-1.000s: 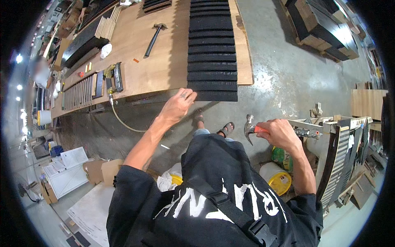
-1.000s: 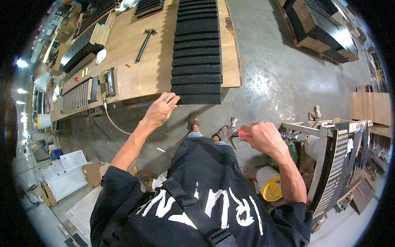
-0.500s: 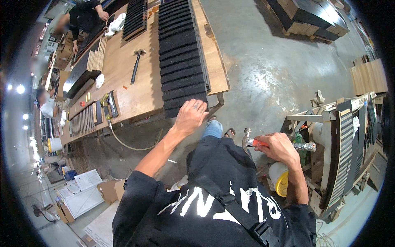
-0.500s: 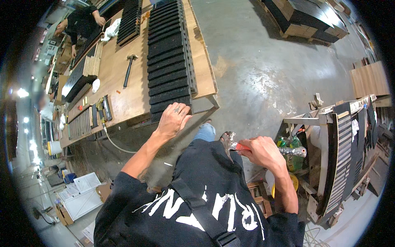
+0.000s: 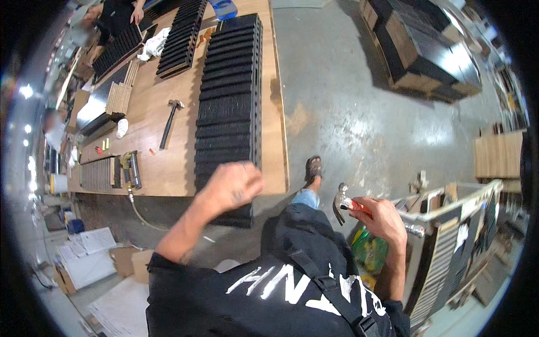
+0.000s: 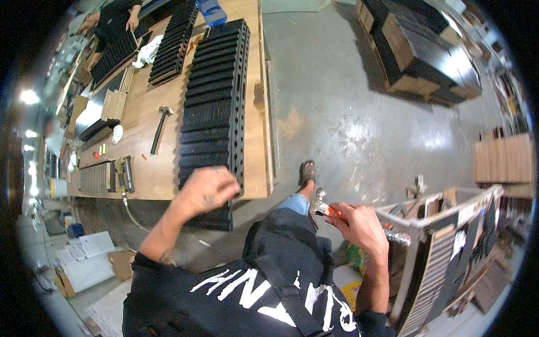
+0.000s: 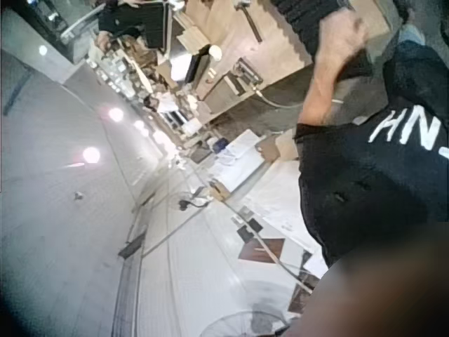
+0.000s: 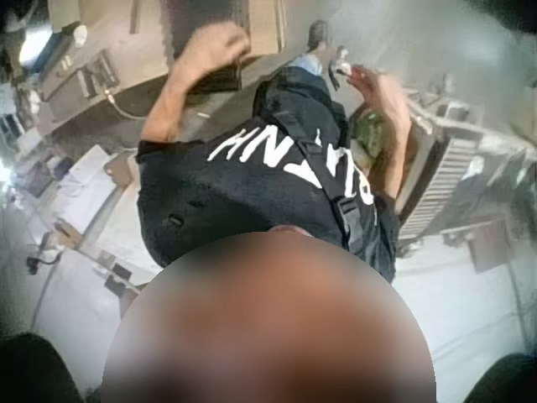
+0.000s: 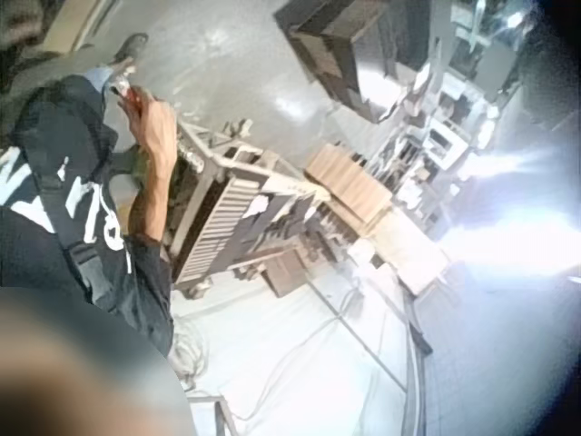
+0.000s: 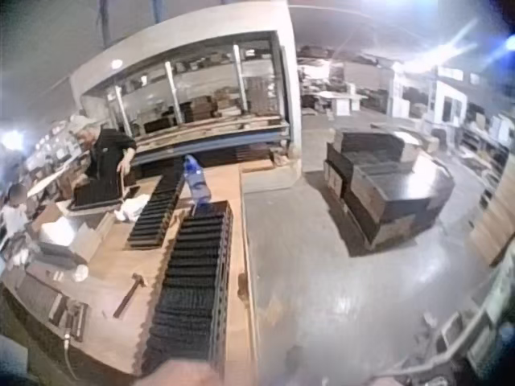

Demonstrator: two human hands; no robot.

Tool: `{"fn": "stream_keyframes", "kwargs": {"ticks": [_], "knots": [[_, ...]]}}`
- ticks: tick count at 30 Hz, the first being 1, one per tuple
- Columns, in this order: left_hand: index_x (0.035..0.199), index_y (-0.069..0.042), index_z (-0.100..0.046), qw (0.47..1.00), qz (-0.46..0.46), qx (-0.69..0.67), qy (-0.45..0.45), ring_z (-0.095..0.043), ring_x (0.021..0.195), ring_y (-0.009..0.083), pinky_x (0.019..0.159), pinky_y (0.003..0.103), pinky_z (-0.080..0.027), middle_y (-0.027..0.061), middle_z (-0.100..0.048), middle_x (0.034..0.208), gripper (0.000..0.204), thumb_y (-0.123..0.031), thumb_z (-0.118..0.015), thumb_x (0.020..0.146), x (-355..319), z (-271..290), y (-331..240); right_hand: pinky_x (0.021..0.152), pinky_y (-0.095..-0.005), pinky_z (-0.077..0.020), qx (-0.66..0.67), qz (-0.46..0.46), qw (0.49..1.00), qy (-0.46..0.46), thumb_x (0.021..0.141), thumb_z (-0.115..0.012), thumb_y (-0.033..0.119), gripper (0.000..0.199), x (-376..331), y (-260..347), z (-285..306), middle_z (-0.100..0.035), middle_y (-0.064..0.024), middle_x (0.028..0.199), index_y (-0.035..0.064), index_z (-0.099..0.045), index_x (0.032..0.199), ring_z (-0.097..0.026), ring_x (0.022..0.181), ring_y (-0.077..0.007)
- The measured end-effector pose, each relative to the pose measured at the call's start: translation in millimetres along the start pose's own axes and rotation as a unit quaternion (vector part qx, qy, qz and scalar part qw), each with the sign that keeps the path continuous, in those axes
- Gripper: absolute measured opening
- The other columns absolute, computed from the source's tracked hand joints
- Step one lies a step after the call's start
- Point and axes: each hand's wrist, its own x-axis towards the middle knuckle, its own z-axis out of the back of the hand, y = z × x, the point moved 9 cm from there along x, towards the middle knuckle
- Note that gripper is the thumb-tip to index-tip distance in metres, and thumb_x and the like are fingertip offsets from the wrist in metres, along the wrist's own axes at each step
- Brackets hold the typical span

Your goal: The person assembles a wooden panel by arranging thin wooden slats on a black base, then uses a hammer and a pneumatic nail gun to secure the slats. The person flips the panel and continues fastening slats along the edges, then stacks the finished panel with others.

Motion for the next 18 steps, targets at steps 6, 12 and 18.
{"fn": "stream_keyframes", "kwargs": {"ticks": [6,12,18], "knots": [[0.106,0.001,-0.071,0.959,0.033,0.029,-0.279,-0.068,0.100,0.0341,0.088,0.040,-0.053,0.0173,-0.071,0.106,0.031,-0.028,-0.068,0.095,184.9,141.5,138.5,0.067,-0.0433,-0.0511,0.011,-0.019,1.000,-0.003,0.092,-0.074,0.031,0.036,98.2,-31.6,100.8,-0.069,-0.0219,0.080,0.0031,-0.070,0.114,-0.068,0.073,-0.0388],[0.134,-0.005,-0.061,0.952,0.060,0.163,-0.252,-0.057,0.126,0.0393,0.104,0.051,-0.046,0.0178,-0.059,0.139,0.053,-0.040,-0.066,0.095,361.7,190.5,259.0,0.063,-0.0362,-0.0495,0.060,-0.009,0.998,0.007,0.093,-0.075,0.029,0.036,176.9,-74.6,155.1,-0.065,-0.0170,0.070,0.0017,-0.070,0.116,-0.064,0.064,-0.0233],[0.124,-0.008,-0.067,0.981,0.120,0.115,-0.101,-0.061,0.113,0.0400,0.096,0.050,-0.048,0.0186,-0.064,0.117,0.036,-0.029,-0.067,0.095,421.8,170.1,322.1,0.063,-0.0340,-0.0483,0.120,-0.024,0.992,0.033,0.094,-0.075,0.027,0.037,250.1,-112.3,186.5,-0.065,-0.0112,0.070,-0.0022,-0.069,0.116,-0.058,0.062,-0.0160]]}}
